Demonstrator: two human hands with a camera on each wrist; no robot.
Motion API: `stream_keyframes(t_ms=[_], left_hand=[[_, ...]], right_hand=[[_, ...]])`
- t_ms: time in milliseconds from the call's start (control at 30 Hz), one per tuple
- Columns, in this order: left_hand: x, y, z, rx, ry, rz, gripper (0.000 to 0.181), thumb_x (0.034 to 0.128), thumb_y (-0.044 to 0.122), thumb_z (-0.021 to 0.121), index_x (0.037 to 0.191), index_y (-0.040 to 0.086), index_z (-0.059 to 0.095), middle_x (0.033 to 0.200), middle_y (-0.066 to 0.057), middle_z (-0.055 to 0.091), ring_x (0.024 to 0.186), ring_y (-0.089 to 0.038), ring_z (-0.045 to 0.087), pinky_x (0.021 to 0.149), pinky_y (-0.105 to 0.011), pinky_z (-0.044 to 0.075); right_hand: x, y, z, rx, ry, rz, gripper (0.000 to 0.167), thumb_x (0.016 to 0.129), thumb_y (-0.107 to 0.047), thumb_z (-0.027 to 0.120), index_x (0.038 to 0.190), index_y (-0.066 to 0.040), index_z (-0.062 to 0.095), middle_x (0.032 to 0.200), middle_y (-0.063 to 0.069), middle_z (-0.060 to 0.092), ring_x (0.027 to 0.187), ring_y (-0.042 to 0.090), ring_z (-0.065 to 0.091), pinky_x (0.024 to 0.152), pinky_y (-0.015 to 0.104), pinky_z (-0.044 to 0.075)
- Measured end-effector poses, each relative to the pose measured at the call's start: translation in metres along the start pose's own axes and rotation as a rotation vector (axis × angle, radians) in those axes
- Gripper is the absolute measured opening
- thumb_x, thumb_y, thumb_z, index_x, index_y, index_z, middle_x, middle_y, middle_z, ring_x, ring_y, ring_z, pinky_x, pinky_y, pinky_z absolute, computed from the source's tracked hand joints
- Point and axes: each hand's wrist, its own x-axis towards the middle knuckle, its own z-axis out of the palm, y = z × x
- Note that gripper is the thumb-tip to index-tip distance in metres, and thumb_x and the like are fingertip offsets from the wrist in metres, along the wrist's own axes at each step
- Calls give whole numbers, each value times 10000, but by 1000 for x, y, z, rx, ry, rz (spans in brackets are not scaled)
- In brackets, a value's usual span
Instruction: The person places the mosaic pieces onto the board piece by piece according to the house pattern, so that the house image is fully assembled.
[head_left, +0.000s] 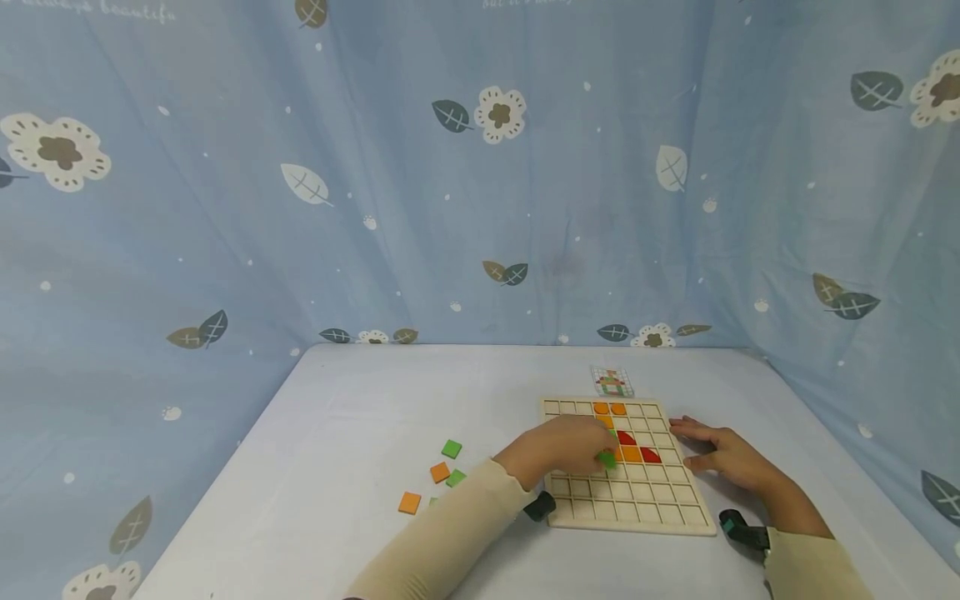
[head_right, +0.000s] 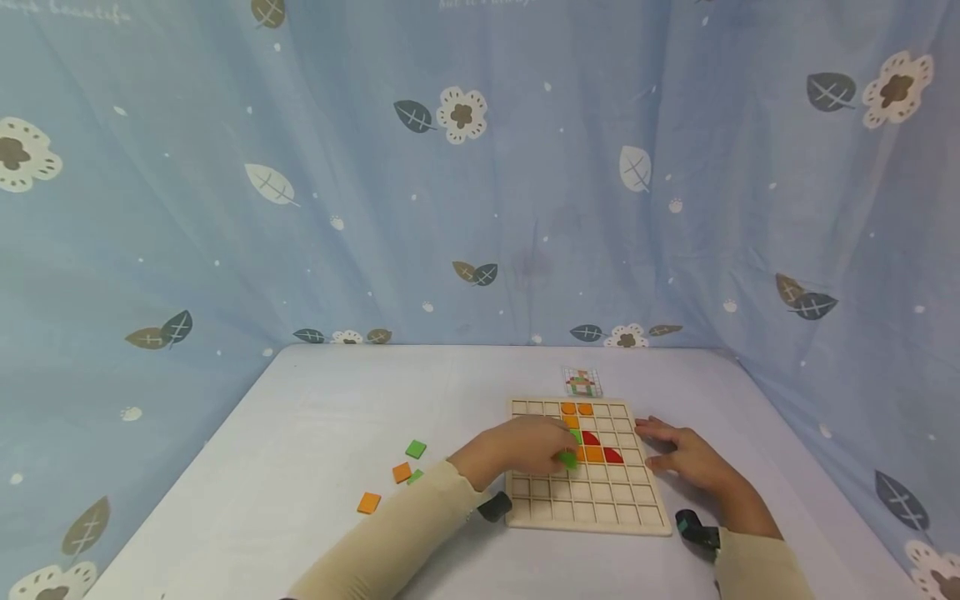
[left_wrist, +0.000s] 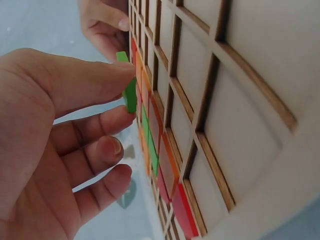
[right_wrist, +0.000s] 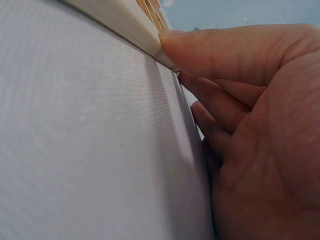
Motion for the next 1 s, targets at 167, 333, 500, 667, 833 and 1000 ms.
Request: stream_keyframes(t_ms=[167,333,500,667,833,1000], left_hand=[[6,3,3,9,-8,13,110,915,236,672,993,310,647,857,186,524,780,-20,475,750,-188,399],[12,6,6,32,-15,38,106,920,265,670,1016,308,652,863,184,522,790,-12,481,773,-184,404],[18,10,7,48,-18,59,49,927,298,667,958,301,628,836,161,514,755,-23,469,709,-176,395],[23,15,3,35,-38,47,73,919,292,676,972,309,630,870,177,518,767,-20,471,699,-192,392],[29,20,2,26,-52,48,150,917,287,678,1064,313,663,888,188,545,791,0,487,716,-179,409],[35,25,7,9,-56,35,220,920,308,675,1137,340,670,940,212,560,839,33,492,777,-181,424]], right_hand=[[0,1,0,8,-2,6,649,726,-95,774,1316,69,557,1485,266,336,1395,496,157,1037,699,130],[0,1,0,4,-8,16,658,732,-104,776,1325,68,549,1493,268,320,1391,499,162,1038,693,139],[0,-1,0,1,-3,15,654,728,-108,776,1320,63,556,1492,271,319,1392,496,164,1039,691,141],[1,-1,-1,13,8,4,650,728,-103,780,1318,59,562,1492,268,322,1392,493,174,1039,688,152],[2,2,-1,38,10,-10,650,721,-90,782,1312,68,562,1490,268,323,1393,496,161,1042,690,139],[1,3,-2,50,1,-21,657,730,-108,789,1317,71,555,1492,265,322,1395,500,144,1041,694,132]])
